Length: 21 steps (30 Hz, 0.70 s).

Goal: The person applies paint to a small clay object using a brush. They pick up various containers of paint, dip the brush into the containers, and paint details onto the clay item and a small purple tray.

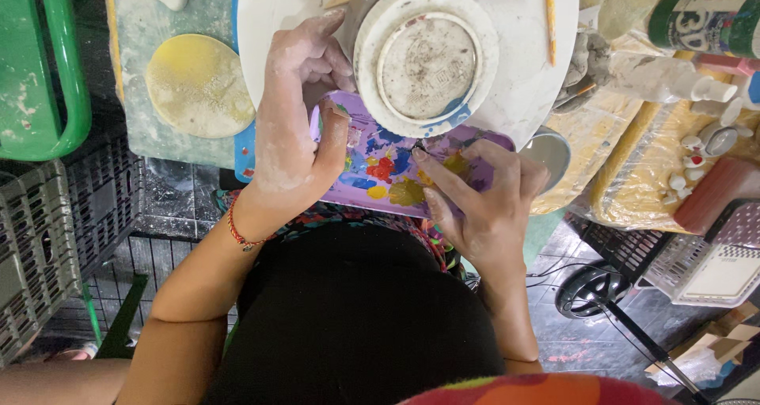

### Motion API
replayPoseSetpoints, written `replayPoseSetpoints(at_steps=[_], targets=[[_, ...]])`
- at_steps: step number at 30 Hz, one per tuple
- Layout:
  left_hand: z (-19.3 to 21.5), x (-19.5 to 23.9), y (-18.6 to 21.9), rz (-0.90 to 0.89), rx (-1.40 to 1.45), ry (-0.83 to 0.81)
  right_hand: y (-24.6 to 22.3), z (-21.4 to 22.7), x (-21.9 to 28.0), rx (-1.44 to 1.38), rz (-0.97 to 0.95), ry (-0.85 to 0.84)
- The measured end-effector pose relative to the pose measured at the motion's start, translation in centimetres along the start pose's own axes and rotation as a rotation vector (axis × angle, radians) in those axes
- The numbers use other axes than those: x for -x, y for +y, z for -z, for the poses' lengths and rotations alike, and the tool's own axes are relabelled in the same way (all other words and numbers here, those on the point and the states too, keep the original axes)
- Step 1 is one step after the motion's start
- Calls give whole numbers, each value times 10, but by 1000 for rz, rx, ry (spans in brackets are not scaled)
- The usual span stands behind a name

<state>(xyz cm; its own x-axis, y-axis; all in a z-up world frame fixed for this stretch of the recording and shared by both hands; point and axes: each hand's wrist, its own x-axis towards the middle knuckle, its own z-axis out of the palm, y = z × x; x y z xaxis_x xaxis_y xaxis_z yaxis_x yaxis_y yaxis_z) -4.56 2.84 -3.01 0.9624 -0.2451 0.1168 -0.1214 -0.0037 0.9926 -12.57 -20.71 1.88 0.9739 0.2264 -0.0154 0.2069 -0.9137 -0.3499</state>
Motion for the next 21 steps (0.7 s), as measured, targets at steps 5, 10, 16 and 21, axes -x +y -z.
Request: replayPoseSetpoints(at_steps=[5, 10, 16, 21], targets=[[0, 1, 0, -10, 1, 1, 2, 0, 3, -54, -5, 64], [0, 2, -2, -23, -1, -1, 4, 1, 18, -554, -258, 168], [0, 3, -3, -14, -24, 0, 26, 0, 28, -1370, -335, 276], [-1, 4, -4, -7, -6, -1, 31, 1, 34, -1464, -351, 259]])
